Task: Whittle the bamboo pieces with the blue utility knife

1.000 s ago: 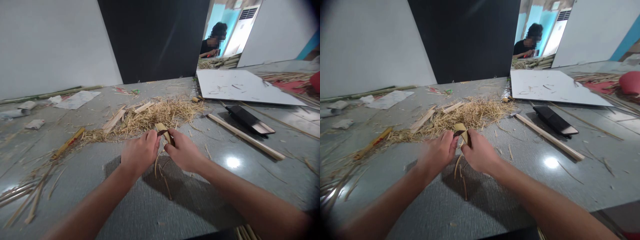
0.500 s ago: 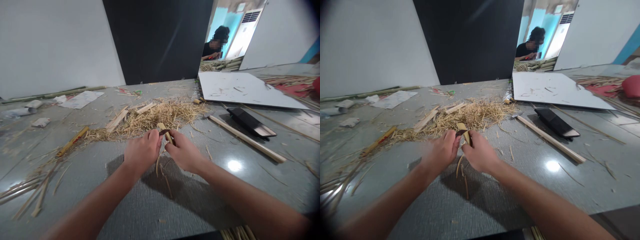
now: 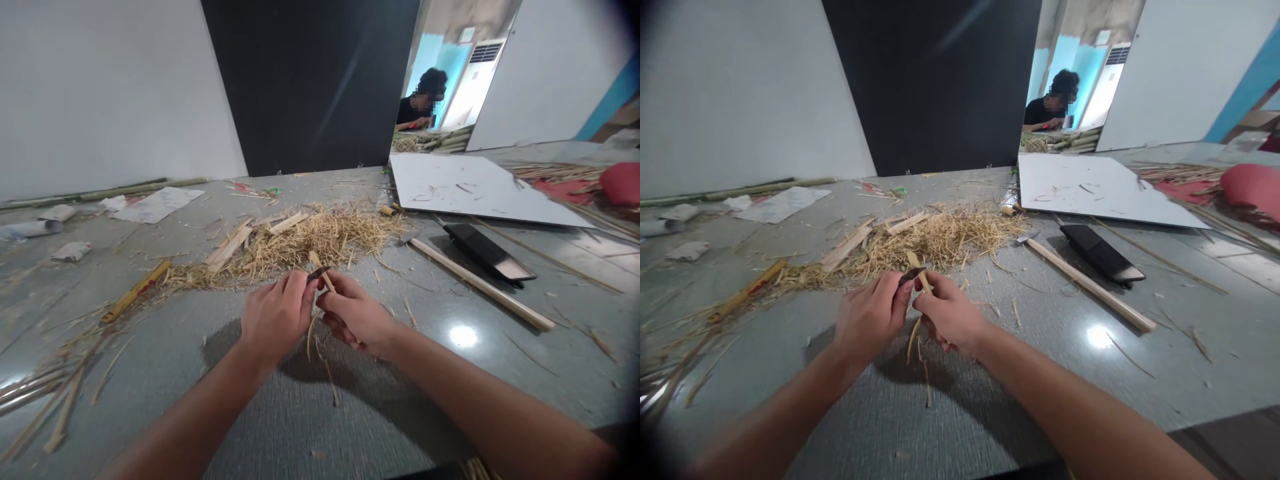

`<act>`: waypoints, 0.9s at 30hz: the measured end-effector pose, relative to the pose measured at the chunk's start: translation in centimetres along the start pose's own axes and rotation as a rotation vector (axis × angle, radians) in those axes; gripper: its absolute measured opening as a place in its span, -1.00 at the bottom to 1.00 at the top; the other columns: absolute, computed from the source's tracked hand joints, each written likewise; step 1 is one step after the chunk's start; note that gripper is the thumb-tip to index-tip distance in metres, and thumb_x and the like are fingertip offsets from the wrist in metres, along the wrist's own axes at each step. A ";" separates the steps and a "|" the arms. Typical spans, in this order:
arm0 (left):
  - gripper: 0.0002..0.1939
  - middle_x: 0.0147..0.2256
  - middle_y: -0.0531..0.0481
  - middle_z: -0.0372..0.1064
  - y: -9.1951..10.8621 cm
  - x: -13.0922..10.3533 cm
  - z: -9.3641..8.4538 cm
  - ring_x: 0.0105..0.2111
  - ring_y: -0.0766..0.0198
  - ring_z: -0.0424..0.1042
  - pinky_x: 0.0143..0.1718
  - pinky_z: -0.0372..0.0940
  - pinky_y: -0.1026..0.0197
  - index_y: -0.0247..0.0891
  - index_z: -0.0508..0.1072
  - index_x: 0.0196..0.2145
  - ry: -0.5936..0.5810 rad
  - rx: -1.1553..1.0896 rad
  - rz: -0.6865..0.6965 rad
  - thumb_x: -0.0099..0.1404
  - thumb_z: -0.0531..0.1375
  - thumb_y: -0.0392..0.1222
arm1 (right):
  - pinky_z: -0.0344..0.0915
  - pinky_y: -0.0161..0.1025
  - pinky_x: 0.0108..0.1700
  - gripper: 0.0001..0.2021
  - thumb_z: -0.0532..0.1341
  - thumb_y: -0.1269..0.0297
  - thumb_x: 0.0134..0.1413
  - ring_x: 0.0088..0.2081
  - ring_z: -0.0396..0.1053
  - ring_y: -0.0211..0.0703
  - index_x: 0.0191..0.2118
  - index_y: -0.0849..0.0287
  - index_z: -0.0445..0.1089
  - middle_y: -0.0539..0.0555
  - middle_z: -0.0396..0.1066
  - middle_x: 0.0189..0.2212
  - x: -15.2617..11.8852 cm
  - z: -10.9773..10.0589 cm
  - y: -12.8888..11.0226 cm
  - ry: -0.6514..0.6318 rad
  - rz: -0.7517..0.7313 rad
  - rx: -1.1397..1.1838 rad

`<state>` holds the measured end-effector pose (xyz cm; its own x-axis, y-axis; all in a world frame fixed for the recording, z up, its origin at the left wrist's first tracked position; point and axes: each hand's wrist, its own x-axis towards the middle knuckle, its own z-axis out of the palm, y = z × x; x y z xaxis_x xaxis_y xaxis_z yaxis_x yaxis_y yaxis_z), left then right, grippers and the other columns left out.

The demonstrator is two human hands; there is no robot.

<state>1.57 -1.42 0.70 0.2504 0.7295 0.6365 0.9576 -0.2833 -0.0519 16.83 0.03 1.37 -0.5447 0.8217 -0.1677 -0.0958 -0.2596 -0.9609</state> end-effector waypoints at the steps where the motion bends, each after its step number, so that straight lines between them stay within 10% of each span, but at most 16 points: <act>1: -0.75 -0.43 -0.01 0.50 -0.1 -0.1 0.1 -0.53 0.20 0.45 -0.52 0.13 0.19 -0.24 0.37 -0.27 0.052 -0.033 -0.005 0.40 -0.02 -0.07 | -0.13 -0.47 -0.85 -0.89 0.09 0.25 0.08 -0.83 -0.14 -0.37 -0.26 0.02 0.13 -0.28 -0.02 -0.80 0.1 -0.1 0.0 0.002 -0.017 0.019; 18: -0.70 -0.14 -0.20 0.38 -1.2 0.1 0.6 -0.12 0.07 0.33 -0.09 0.27 0.00 -0.36 0.31 -0.04 -0.080 -0.362 -0.011 0.40 -0.04 -0.14 | -0.09 -0.49 -0.81 -0.75 0.17 0.03 0.16 -0.76 -0.08 -0.43 -0.32 0.08 0.19 -0.22 0.05 -0.68 1.3 -1.1 1.7 0.030 -0.164 0.036; 27: -0.70 -0.16 -0.19 0.34 -1.4 -0.1 1.0 -0.13 0.07 0.28 -0.10 0.25 -0.01 -0.35 0.27 -0.02 -0.081 -0.397 -0.007 0.39 -0.05 -0.15 | -0.20 -0.49 -0.83 -0.59 -0.04 -0.20 0.19 -0.75 -0.20 -0.41 -0.32 0.07 0.18 -0.20 -0.05 -0.67 1.4 -1.5 1.7 -0.092 0.060 0.207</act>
<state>0.40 -0.45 -0.09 0.2693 0.7744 0.5726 0.8337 -0.4850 0.2639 17.17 1.49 -0.87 -0.6270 0.7545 -0.1937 -0.2245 -0.4131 -0.8826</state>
